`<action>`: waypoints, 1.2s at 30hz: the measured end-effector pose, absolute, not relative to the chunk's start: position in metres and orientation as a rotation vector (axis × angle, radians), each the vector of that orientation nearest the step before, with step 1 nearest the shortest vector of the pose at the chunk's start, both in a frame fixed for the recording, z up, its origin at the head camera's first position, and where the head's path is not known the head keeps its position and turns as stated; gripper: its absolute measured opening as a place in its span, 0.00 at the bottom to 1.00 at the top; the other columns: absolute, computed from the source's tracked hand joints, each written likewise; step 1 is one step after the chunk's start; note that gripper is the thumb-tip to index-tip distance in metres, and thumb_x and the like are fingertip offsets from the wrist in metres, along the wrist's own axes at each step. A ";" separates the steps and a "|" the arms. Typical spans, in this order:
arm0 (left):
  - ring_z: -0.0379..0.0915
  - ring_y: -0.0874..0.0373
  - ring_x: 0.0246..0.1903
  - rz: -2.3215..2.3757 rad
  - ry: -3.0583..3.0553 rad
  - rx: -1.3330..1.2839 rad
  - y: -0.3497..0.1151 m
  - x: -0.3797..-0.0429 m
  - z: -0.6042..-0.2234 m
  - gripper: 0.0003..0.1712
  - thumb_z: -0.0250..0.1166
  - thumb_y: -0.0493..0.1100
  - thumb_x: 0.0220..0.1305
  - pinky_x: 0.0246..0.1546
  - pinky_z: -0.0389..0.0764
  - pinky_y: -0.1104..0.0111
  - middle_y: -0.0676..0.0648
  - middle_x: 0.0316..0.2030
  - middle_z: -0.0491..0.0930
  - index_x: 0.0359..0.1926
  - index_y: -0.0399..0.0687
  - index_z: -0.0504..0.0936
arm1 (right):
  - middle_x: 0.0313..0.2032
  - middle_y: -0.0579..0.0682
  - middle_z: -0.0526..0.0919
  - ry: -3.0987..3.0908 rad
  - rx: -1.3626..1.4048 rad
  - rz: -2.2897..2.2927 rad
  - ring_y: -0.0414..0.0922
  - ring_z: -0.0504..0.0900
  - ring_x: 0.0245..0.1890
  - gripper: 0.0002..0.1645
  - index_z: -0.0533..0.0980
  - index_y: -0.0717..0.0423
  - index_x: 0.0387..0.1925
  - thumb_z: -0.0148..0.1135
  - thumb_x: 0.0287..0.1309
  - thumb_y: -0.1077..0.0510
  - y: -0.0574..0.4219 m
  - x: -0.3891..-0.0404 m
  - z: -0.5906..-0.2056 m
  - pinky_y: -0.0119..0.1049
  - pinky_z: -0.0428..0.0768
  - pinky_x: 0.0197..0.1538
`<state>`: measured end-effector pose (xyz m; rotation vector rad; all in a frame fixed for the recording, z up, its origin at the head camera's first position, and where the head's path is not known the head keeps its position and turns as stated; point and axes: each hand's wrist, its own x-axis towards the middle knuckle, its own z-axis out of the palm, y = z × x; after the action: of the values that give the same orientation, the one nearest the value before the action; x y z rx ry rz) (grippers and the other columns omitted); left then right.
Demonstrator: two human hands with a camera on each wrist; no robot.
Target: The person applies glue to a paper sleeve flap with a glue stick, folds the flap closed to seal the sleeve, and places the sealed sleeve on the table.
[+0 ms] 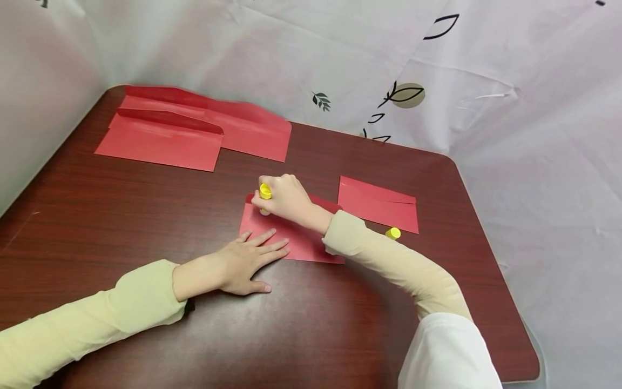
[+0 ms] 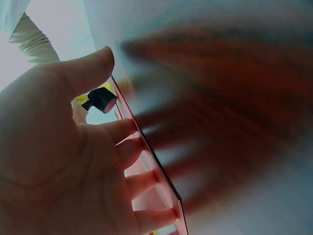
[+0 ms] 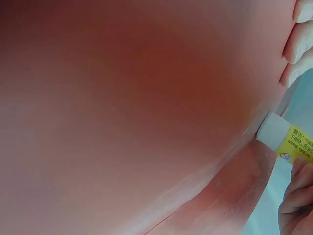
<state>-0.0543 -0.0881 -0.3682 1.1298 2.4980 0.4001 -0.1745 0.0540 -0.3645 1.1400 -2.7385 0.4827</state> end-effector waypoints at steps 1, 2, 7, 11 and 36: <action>0.46 0.42 0.74 0.403 2.499 1.131 -0.088 -0.054 -0.368 0.43 0.64 0.59 0.60 0.66 0.53 0.36 0.48 0.73 0.56 0.72 0.51 0.60 | 0.11 0.42 0.66 -2.736 1.147 0.468 0.37 0.65 0.10 0.10 0.73 0.54 0.23 0.58 0.55 0.54 0.051 -0.175 -0.364 0.23 0.62 0.18; 0.46 0.42 0.73 0.403 2.500 1.132 -0.089 -0.054 -0.368 0.43 0.64 0.58 0.60 0.66 0.53 0.36 0.48 0.73 0.56 0.72 0.51 0.60 | 0.11 0.41 0.66 -2.733 1.153 0.453 0.37 0.65 0.10 0.09 0.73 0.54 0.23 0.58 0.55 0.54 0.047 -0.175 -0.364 0.23 0.61 0.18; 0.46 0.42 0.74 0.397 2.503 1.135 -0.089 -0.054 -0.369 0.43 0.64 0.58 0.60 0.66 0.53 0.36 0.48 0.74 0.56 0.72 0.51 0.60 | 0.10 0.40 0.66 -2.719 1.160 0.443 0.37 0.65 0.10 0.09 0.72 0.53 0.23 0.58 0.55 0.54 0.034 -0.175 -0.364 0.22 0.62 0.18; 0.45 0.42 0.74 0.397 2.497 1.132 -0.089 -0.055 -0.368 0.43 0.63 0.59 0.61 0.66 0.53 0.37 0.49 0.74 0.55 0.72 0.51 0.59 | 0.10 0.40 0.68 -2.726 1.151 0.468 0.37 0.67 0.10 0.09 0.72 0.53 0.23 0.57 0.55 0.54 0.026 -0.174 -0.363 0.22 0.63 0.18; 0.69 0.50 0.58 0.435 2.439 1.185 -0.082 -0.093 -0.348 0.27 0.62 0.54 0.64 0.60 0.69 0.48 0.51 0.58 0.77 0.62 0.51 0.75 | 0.43 0.69 0.81 -2.994 0.480 1.928 0.41 0.74 0.22 0.20 0.77 0.63 0.52 0.56 0.66 0.52 0.108 -0.207 -0.329 0.30 0.76 0.32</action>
<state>-0.0930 -0.0822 -0.3480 1.1851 2.4387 0.4346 -0.2074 0.1082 -0.3287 0.4805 -2.9937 1.9281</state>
